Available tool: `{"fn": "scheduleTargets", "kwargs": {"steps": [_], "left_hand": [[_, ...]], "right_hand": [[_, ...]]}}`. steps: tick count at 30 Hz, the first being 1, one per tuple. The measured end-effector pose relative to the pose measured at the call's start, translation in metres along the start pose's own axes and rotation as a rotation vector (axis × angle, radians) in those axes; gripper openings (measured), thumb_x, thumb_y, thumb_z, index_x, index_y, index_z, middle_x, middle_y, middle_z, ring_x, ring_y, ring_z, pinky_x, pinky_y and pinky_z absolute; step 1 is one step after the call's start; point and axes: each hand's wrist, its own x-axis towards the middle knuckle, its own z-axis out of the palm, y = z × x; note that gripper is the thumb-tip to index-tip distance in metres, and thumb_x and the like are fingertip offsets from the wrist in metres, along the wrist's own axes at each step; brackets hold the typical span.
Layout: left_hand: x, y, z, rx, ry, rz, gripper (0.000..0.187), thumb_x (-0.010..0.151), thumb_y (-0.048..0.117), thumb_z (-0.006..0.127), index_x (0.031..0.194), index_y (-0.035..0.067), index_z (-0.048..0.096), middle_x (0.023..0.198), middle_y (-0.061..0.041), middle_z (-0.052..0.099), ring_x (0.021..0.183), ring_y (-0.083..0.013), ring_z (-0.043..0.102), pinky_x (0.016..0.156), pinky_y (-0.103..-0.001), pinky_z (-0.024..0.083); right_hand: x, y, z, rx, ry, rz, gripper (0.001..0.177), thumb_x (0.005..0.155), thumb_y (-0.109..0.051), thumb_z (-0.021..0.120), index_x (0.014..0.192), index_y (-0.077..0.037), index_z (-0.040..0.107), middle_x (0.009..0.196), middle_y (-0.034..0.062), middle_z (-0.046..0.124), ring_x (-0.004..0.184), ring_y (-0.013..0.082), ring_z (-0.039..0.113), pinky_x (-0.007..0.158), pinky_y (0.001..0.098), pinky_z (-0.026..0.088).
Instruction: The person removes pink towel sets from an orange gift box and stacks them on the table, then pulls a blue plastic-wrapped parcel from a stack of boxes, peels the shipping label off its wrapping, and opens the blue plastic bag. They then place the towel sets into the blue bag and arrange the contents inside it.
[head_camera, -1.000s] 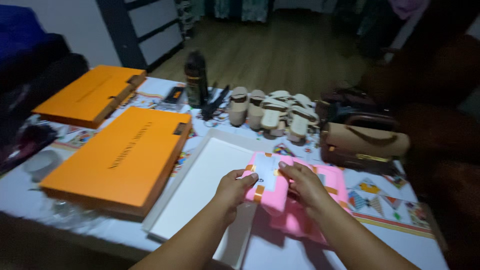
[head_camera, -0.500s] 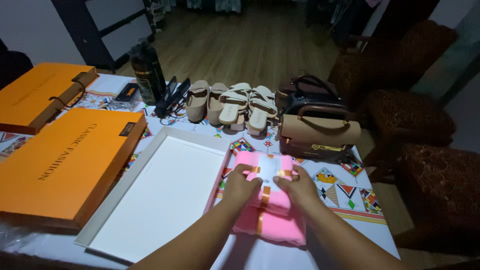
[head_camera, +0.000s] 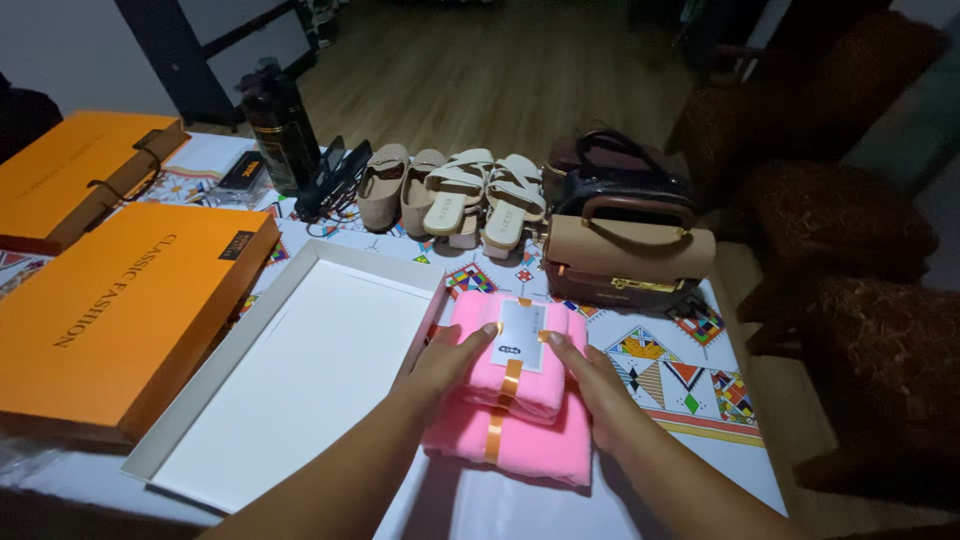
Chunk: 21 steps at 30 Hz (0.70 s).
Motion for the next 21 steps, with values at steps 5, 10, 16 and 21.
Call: {"fn": "scheduleTargets", "kwargs": {"steps": [5,10,16,21], "left_hand": [[-0.008,0.007,0.030,-0.090,-0.020,0.100,0.105,0.074,0.059,0.075,0.153,0.001,0.037,0.143,-0.022,0.058,0.125,-0.0310,0.065,0.101,-0.043,0.055],[-0.007,0.012,0.080,-0.030,-0.077,0.115,0.104,0.074,0.060,0.074,0.153,0.003,0.038,0.145,-0.020,0.056,0.127,-0.0294,0.062,0.103,-0.042,0.052],[0.010,0.007,0.130,0.012,-0.132,0.194,0.101,0.078,0.057,0.074,0.153,0.000,0.038,0.150,-0.023,0.047,0.136,-0.0319,0.051,0.109,-0.042,0.044],[0.019,-0.006,0.144,-0.001,-0.143,0.211,0.103,0.075,0.052,0.078,0.151,-0.004,0.036,0.147,-0.025,0.051,0.134,-0.0323,0.055,0.109,-0.042,0.046]], "right_hand": [[-0.013,-0.015,-0.019,0.087,0.149,0.025,0.075,0.084,-0.039,0.074,0.145,-0.009,0.040,0.125,0.0164,0.063,0.111,0.0277,0.069,0.091,0.0493,0.061],[-0.032,-0.032,-0.065,0.093,0.196,-0.045,0.058,0.086,-0.034,0.070,0.134,-0.011,0.046,0.120,0.0149,0.069,0.107,0.0259,0.071,0.089,0.0477,0.062],[-0.032,-0.039,-0.114,0.101,0.161,-0.073,0.047,0.090,-0.035,0.065,0.129,-0.009,0.060,0.114,0.0137,0.072,0.100,0.0256,0.072,0.085,0.0464,0.061],[-0.019,-0.035,-0.134,0.093,0.040,-0.051,0.045,0.093,-0.034,0.065,0.130,-0.007,0.060,0.116,0.0130,0.072,0.102,0.0228,0.071,0.088,0.0426,0.060]]}}
